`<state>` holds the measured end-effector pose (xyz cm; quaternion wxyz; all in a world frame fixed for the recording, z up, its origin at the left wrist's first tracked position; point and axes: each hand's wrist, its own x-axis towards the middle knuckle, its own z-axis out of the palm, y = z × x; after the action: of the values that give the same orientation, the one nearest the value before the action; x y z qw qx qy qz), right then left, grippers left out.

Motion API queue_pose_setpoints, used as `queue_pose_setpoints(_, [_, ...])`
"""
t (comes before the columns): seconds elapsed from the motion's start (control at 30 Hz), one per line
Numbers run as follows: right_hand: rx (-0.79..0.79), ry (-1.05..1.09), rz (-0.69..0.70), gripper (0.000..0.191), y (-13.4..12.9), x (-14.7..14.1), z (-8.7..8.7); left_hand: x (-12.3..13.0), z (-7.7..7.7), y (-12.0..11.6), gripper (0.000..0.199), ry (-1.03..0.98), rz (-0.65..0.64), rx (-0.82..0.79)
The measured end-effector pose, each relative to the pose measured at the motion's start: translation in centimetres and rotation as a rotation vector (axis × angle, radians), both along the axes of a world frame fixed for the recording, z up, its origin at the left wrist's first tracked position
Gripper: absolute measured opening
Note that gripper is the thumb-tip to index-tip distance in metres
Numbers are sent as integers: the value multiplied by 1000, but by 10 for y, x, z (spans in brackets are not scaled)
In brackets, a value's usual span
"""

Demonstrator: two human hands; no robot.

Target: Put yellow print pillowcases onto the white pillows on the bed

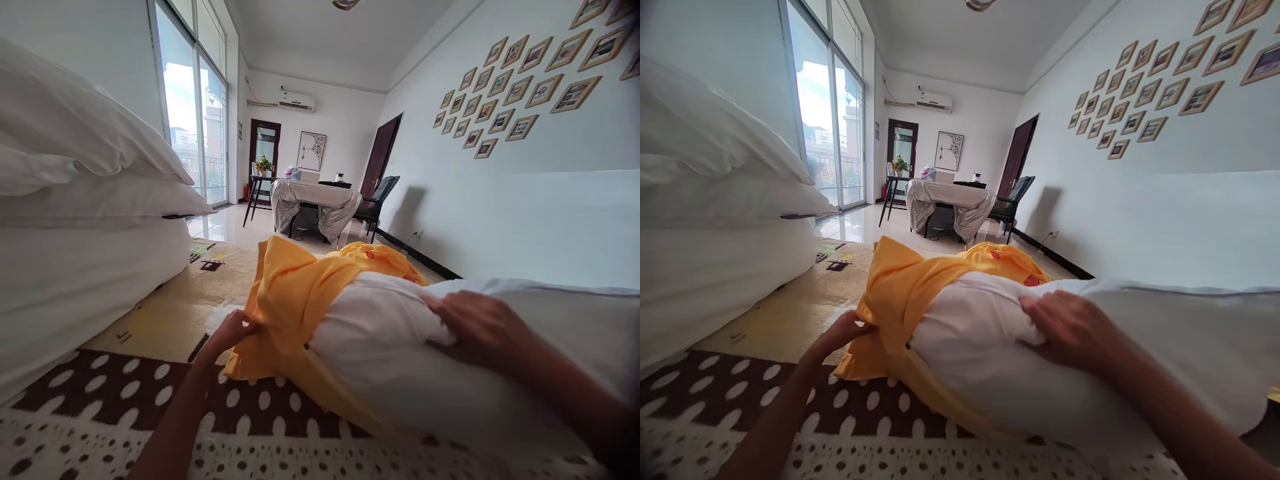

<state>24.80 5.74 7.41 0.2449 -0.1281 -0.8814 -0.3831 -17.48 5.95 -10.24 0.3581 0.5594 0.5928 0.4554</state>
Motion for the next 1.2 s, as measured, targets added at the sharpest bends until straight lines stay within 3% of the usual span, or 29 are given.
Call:
queue_pose_setpoints(0.07, [-96,-16,34,30,-7,1,-12,1,8,-4,38,-78,-20,116])
queue_pose_setpoints(0.17, [-194,-24,56,45,-19,3,-10,11,30,-14,57,-452,-62,331])
queue_pose_setpoints(0.23, [-213,-24,56,41,-27,-1,-2,21,46,-22,64,-714,-97,355])
queue_pose_setpoints(0.3, [-214,10,11,30,-32,-10,6,31,58,-30,66,-819,-91,313])
queue_pose_setpoints(0.47, [-374,64,-173,46,-31,-59,23,42,62,-39,59,-708,13,245])
queue_pose_setpoints(0.57, [-424,42,-235,36,-25,-100,33,42,59,-41,54,-625,-28,158])
queue_pose_setpoints(0.67, [-426,-128,-218,26,-18,-137,44,43,63,-48,46,-550,-59,97])
queue_pose_setpoints(0.77, [-537,-356,-188,33,-7,-161,54,45,73,-59,48,-496,-111,72])
queue_pose_setpoints(0.9, [-777,-502,-179,39,10,-171,53,51,86,-69,55,-468,-154,127])
queue_pose_setpoints(1.03, [-990,-490,-145,34,24,-168,37,60,91,-71,43,-409,-135,135])
queue_pose_setpoints(1.1, [-1032,-442,-153,37,30,-163,33,62,91,-72,32,-455,-44,171])
queue_pose_setpoints(1.2, [-1021,-362,-170,46,39,-153,34,60,93,-75,22,-602,217,344])
